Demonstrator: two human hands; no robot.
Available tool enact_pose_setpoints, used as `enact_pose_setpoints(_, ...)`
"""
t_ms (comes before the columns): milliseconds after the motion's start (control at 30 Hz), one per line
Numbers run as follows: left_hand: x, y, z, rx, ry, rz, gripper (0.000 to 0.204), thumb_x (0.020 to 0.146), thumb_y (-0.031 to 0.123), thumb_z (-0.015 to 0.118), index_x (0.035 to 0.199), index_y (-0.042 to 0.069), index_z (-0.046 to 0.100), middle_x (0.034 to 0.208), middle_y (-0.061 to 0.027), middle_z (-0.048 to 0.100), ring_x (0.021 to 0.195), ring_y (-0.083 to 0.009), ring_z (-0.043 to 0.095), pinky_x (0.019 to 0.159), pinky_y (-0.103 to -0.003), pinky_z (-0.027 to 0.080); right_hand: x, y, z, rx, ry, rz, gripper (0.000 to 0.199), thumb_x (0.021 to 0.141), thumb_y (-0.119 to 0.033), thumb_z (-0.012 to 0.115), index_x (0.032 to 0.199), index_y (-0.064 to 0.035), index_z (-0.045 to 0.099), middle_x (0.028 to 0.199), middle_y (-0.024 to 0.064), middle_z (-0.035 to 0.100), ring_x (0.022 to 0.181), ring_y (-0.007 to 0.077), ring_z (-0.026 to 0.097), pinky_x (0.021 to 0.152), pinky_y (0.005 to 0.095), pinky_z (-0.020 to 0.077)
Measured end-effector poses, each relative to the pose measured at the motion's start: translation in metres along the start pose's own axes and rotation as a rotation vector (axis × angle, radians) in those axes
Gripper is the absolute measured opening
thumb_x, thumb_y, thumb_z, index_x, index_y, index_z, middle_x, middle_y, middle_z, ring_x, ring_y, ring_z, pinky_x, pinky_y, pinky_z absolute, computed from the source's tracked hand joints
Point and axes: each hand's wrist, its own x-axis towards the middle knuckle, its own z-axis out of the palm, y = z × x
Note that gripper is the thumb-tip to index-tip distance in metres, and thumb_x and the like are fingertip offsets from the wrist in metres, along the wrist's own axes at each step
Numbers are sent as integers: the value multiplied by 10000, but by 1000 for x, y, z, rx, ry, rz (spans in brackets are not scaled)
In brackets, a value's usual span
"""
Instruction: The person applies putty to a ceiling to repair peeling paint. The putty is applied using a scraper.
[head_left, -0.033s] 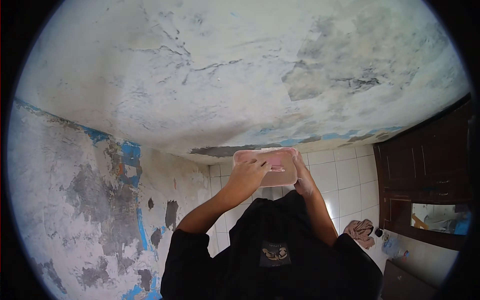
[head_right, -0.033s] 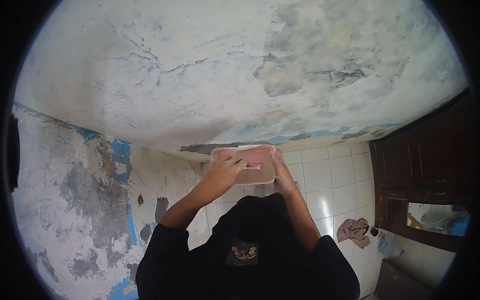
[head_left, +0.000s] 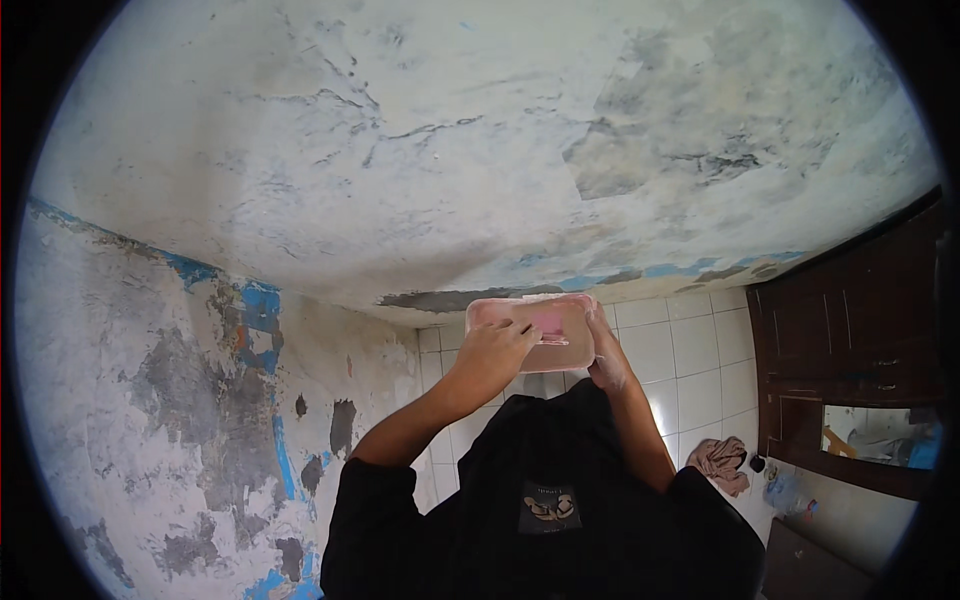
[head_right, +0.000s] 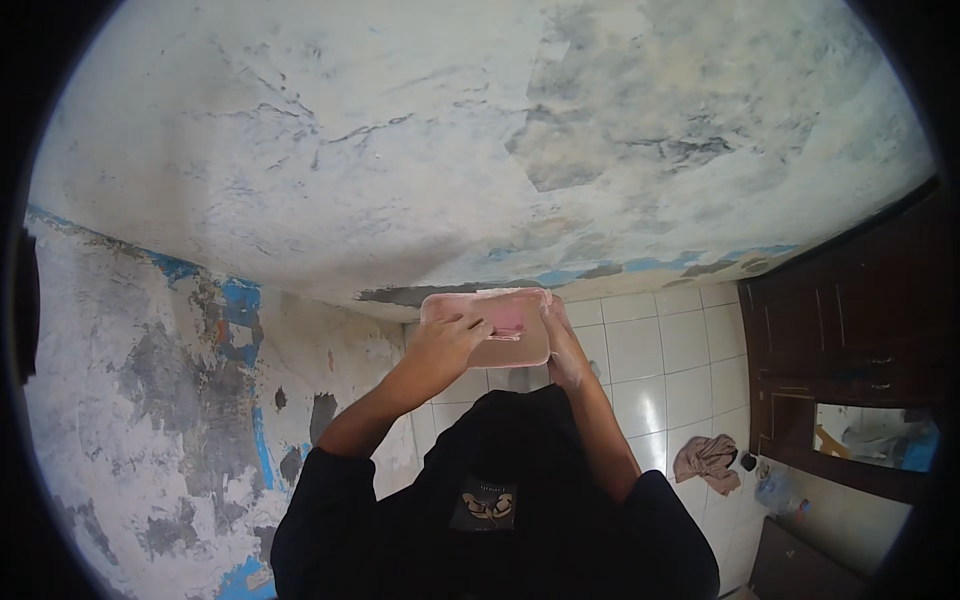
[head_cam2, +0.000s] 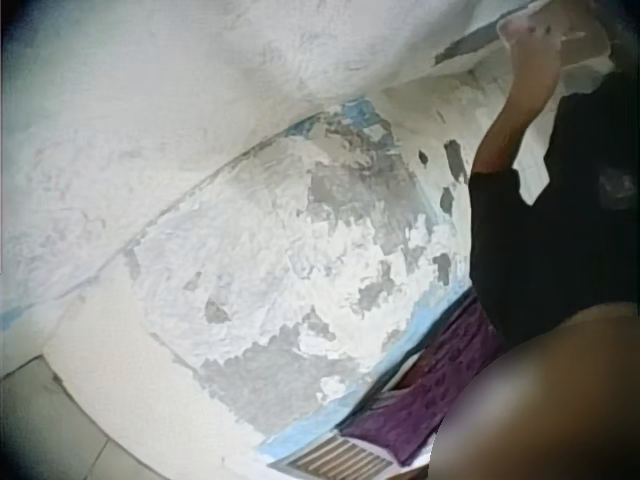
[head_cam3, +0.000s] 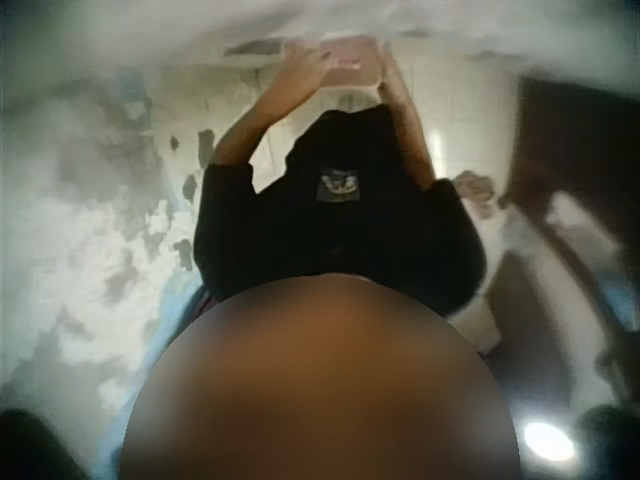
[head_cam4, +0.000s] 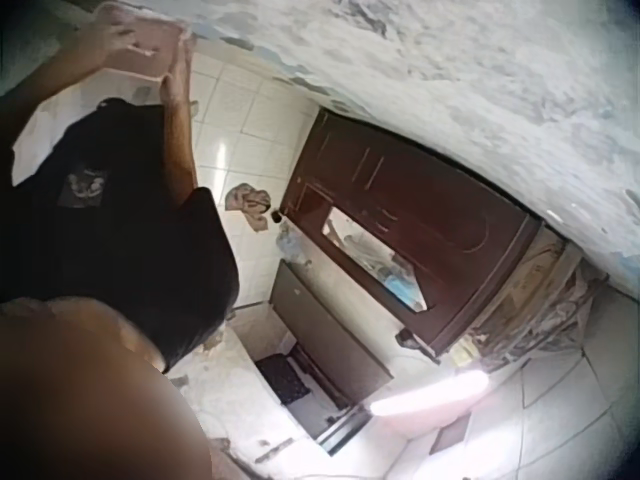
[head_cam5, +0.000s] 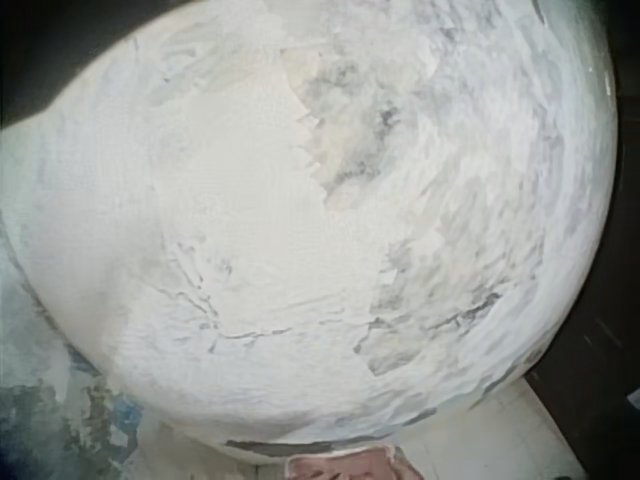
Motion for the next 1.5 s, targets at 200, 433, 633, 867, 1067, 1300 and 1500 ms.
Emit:
enact_pose_setpoints(200, 11, 11, -1, 66, 244, -13, 302, 824, 107, 634, 1117, 36, 649, 1075, -111, 661, 1002, -273, 682, 856, -408, 551, 1, 0, 1, -2, -55, -62, 499, 1107, -451, 393, 1456, -94, 415, 1395, 85, 509, 1317, 205, 480, 1112, 371, 393)
enact_pose_setpoints(433, 11, 33, 20, 100, 159, -55, 305, 812, 66, 627, 1113, 75, 675, 1099, -51, 656, 1041, -256, 656, 862, -409, 536, 3, -10, 0, 24, -85, -17, 502, 1104, -464, 401, 1449, -101, 428, 1388, 81, 525, 1306, 197, 491, 1094, 363, 409)
enact_pose_setpoints(633, 17, 28, 8, 76, 200, -59, 333, 814, 67, 626, 1144, 67, 667, 1106, -66, 648, 1049, -268, 648, 878, -416, 536, 0, -9, 1, -19, -23, -61, 464, 1107, -444, 404, 1433, -116, 453, 1346, 72, 550, 1268, 195, 517, 1081, 362, 416)
enact_pose_setpoints(867, 17, 41, 33, 175, 141, 5, 279, 820, 104, 625, 1088, 73, 695, 1042, -48, 629, 1007, -234, 646, 853, -383, 534, -3, -16, -7, 28, -40, 19, 486, 1104, -445, 404, 1456, -110, 417, 1355, 84, 539, 1280, 204, 514, 1087, 369, 413)
enact_pose_setpoints(1067, 17, 38, 10, 127, 169, 25, 305, 810, 106, 639, 1110, 75, 680, 1042, -45, 627, 1023, -233, 638, 857, -374, 524, -3, -7, -8, -98, -34, -18, 631, 1079, -563, 360, 1482, -80, 406, 1391, 129, 556, 1298, 260, 550, 1074, 390, 468)
enact_pose_setpoints(1300, 7, 43, 27, 198, 66, 49, 250, 819, 117, 636, 1059, 76, 691, 1049, -49, 652, 1011, -233, 657, 853, -380, 531, -4, -11, -5, 96, -128, 110, 527, 1101, -470, 390, 1463, -89, 397, 1387, 129, 526, 1339, 231, 489, 1084, 398, 460)
enact_pose_setpoints(1500, -3, 34, -4, 118, 70, -19, 299, 830, 113, 627, 1116, 82, 708, 1039, -51, 692, 1030, -235, 677, 868, -376, 535, 10, 2, -2, 7, -100, 0, 513, 1103, -449, 401, 1478, -100, 382, 1397, 121, 529, 1337, 231, 496, 1101, 389, 434)
